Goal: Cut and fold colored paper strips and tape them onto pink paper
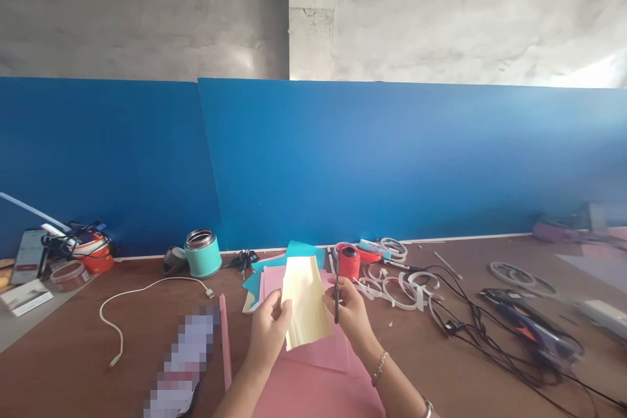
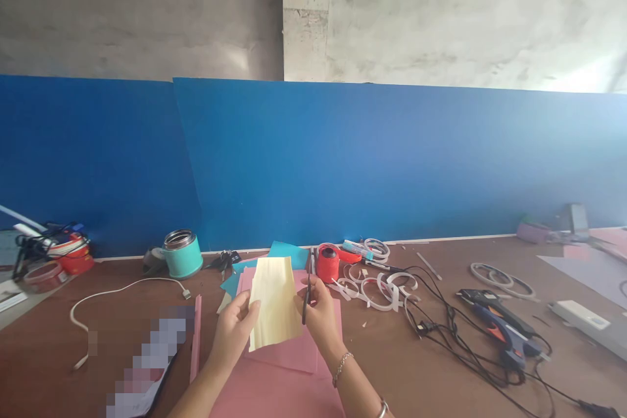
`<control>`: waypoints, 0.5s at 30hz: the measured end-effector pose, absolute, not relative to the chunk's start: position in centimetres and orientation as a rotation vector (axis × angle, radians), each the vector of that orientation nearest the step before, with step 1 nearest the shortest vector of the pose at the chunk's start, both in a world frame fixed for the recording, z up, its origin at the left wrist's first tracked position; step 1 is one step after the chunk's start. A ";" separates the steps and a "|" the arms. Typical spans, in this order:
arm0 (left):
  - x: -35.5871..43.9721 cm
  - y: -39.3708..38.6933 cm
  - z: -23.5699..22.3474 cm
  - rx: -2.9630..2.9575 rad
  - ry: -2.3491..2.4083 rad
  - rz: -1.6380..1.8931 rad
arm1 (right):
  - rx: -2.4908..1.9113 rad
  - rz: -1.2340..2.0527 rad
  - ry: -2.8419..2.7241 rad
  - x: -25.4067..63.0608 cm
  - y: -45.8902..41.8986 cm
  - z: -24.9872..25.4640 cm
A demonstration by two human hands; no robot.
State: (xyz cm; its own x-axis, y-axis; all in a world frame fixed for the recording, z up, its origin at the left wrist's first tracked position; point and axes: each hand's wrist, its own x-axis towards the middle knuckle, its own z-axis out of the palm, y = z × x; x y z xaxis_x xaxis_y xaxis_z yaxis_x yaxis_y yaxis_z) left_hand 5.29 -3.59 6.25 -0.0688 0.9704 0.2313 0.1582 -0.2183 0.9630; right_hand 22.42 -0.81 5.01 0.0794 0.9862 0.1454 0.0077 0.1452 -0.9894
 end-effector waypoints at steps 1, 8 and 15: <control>5.3 -3.6 6.3 1.445 1.258 1.347 | -1.130 1.072 -1.199 22.6 -0.7 5.0; 5.1 -3.6 6.4 1.138 1.149 1.270 | -0.867 1.483 -0.913 23.6 -0.5 5.6; 5.0 -3.3 6.3 1.175 1.354 1.260 | -0.962 1.384 -1.032 24.0 -0.6 5.7</control>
